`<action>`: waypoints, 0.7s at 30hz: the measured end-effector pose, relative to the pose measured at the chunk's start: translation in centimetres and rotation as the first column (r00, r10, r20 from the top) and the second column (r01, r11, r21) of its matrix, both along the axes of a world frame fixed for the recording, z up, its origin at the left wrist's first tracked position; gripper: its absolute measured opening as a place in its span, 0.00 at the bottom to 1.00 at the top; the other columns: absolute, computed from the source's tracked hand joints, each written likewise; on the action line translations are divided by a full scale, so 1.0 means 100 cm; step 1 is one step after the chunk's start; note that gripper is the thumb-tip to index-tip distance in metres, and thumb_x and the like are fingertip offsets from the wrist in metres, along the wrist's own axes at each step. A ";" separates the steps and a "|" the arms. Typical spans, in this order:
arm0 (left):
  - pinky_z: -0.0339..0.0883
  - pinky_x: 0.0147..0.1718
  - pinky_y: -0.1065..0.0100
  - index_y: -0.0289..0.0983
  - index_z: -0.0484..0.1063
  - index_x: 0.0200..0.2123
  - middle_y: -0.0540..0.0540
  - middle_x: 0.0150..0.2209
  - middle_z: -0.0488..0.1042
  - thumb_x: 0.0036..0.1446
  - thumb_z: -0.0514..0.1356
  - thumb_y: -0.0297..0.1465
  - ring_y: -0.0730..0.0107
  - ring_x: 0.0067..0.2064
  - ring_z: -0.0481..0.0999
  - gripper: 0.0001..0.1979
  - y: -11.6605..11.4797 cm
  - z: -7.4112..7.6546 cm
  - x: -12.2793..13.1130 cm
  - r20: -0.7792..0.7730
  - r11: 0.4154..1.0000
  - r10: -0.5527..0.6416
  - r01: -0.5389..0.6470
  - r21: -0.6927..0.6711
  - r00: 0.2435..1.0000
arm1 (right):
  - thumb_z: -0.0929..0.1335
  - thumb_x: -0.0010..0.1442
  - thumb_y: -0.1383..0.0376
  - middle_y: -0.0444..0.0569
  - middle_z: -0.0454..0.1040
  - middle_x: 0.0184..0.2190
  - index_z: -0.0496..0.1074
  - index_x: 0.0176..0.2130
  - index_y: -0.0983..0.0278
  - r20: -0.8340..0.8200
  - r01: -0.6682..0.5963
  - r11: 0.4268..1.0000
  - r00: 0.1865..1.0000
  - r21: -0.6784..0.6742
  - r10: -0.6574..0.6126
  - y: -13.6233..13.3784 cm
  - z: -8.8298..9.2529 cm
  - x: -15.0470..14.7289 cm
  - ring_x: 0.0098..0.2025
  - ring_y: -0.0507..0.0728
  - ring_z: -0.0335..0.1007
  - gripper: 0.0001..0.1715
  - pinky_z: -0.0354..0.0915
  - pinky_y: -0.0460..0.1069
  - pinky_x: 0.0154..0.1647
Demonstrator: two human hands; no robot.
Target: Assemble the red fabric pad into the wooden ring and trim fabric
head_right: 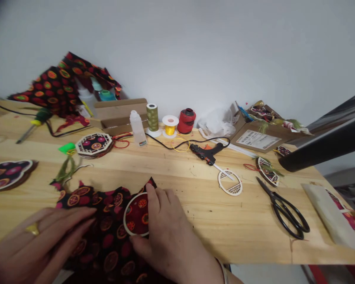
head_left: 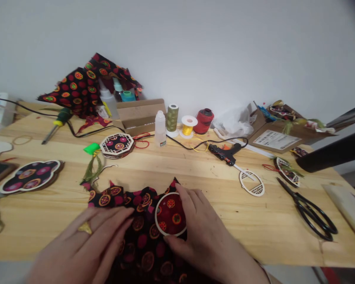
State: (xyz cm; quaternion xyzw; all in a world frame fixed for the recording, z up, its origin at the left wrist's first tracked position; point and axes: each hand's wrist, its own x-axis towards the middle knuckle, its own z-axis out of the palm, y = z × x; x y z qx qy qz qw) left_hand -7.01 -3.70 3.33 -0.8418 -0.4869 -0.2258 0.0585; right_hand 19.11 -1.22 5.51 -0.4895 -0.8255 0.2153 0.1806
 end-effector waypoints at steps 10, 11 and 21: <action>0.72 0.44 0.55 0.38 0.68 0.51 0.43 0.45 0.78 0.62 0.44 0.23 0.55 0.46 0.76 0.19 0.061 0.000 0.031 -0.118 0.995 -0.016 0.005 -0.097 0.993 | 0.70 0.54 0.64 0.60 0.67 0.56 0.50 0.65 0.67 0.021 0.069 0.996 0.997 0.051 -0.070 -0.001 -0.003 0.021 0.56 0.67 0.63 0.45 0.65 0.64 0.57; 0.73 0.42 0.54 0.37 0.69 0.50 0.41 0.44 0.79 0.63 0.44 0.25 0.55 0.44 0.77 0.19 0.065 0.001 0.036 -0.131 0.997 -0.017 0.008 -0.074 0.991 | 0.70 0.54 0.64 0.59 0.66 0.56 0.49 0.65 0.65 0.015 0.077 0.995 0.997 0.059 -0.078 0.000 -0.003 0.026 0.57 0.67 0.62 0.45 0.65 0.64 0.57; 0.66 0.52 0.50 0.38 0.73 0.49 0.42 0.48 0.77 0.64 0.52 0.36 0.53 0.52 0.70 0.15 0.114 0.009 0.084 0.041 0.946 -0.217 0.220 -0.238 0.975 | 0.71 0.54 0.65 0.62 0.67 0.54 0.49 0.64 0.67 0.039 0.238 0.964 0.969 0.116 -0.244 0.001 -0.007 0.069 0.55 0.67 0.64 0.45 0.66 0.65 0.55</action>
